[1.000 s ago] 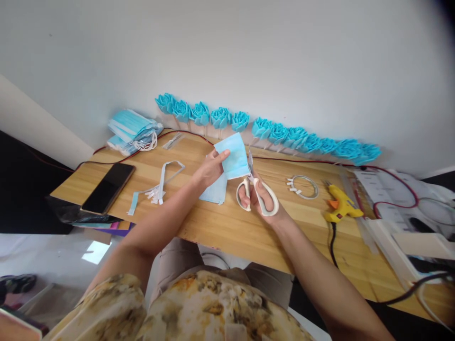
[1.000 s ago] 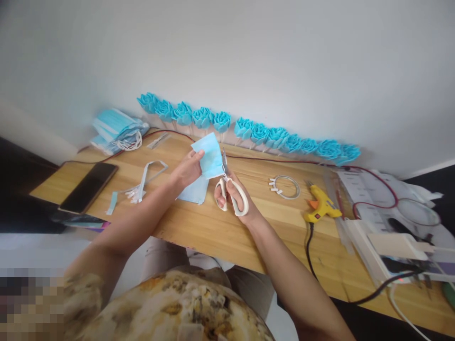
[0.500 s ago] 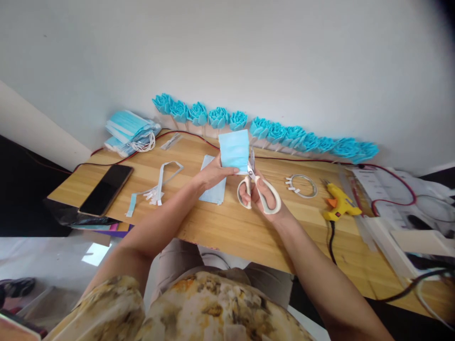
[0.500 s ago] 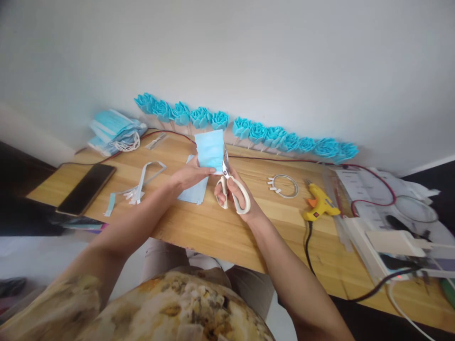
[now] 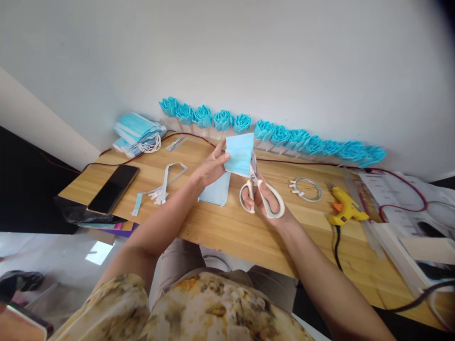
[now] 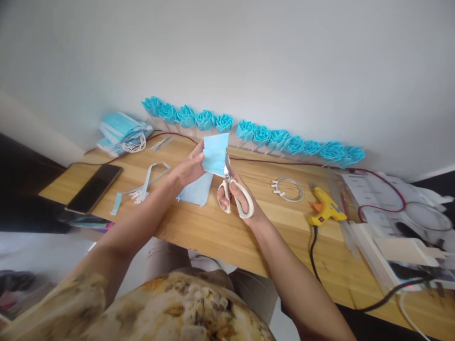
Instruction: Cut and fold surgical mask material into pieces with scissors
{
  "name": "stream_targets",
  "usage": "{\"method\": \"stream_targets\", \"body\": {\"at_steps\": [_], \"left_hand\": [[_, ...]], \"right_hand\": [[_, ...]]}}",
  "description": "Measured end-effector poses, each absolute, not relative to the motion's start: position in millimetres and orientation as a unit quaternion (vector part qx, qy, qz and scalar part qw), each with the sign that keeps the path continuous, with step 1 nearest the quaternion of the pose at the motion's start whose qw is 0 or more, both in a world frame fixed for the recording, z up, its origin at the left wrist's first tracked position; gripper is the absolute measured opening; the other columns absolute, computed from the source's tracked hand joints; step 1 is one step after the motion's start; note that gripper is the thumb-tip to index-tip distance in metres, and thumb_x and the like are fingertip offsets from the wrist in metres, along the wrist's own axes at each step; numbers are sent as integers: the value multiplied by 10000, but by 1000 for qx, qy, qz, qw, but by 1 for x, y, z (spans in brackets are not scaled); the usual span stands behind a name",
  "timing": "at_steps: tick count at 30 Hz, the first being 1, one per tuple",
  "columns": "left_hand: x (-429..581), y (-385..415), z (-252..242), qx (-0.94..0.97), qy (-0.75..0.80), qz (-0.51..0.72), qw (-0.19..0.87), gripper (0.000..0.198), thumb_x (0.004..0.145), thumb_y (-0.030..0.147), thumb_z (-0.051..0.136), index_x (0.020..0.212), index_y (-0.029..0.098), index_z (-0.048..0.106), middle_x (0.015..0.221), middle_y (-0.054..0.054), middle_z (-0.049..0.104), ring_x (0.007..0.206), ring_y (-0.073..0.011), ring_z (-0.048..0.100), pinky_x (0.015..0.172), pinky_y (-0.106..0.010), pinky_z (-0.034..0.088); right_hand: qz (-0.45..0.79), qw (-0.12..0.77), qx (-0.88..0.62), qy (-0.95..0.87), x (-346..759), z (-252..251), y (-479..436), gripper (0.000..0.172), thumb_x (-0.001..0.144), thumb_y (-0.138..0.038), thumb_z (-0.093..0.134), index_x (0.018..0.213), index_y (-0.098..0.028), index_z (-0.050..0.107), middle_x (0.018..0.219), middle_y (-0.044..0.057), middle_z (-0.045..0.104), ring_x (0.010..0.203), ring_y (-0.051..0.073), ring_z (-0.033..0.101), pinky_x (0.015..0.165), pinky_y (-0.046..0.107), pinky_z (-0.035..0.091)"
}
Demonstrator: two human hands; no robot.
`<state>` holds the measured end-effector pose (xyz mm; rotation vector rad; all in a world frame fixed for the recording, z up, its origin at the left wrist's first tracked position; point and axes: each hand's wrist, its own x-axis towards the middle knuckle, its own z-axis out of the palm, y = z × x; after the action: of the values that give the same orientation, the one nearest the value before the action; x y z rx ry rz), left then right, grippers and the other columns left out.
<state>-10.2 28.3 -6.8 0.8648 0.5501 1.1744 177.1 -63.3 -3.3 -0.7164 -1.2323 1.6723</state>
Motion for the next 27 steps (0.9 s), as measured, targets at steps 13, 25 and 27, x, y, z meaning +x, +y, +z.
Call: {"method": "stream_targets", "body": {"at_steps": [13,25,27], "left_hand": [[-14,35,-10,332,271,565,705,506,628,369,921,1044,199,690,978,-32,766,1022,-236,720,934,-373,563],[-8,33,-14,318,319,562,694,335,709,416,819,873,166,668,807,-41,737,888,-238,712,831,-345,543],[-4,30,-17,325,342,594,652,310,736,408,798,886,177,654,795,-14,705,823,-197,670,784,-308,511]], "right_hand": [[681,423,-312,-510,176,-7,-63,700,900,-645,608,1434,-246,395,683,-36,576,523,149,450,493,290,400],[673,427,-326,-509,173,-9,-64,744,862,-632,672,1457,-261,425,748,-3,645,535,137,461,488,283,408],[668,422,-334,-514,173,-11,-65,773,862,-615,684,1492,-269,397,763,4,664,539,137,471,494,283,415]]}}
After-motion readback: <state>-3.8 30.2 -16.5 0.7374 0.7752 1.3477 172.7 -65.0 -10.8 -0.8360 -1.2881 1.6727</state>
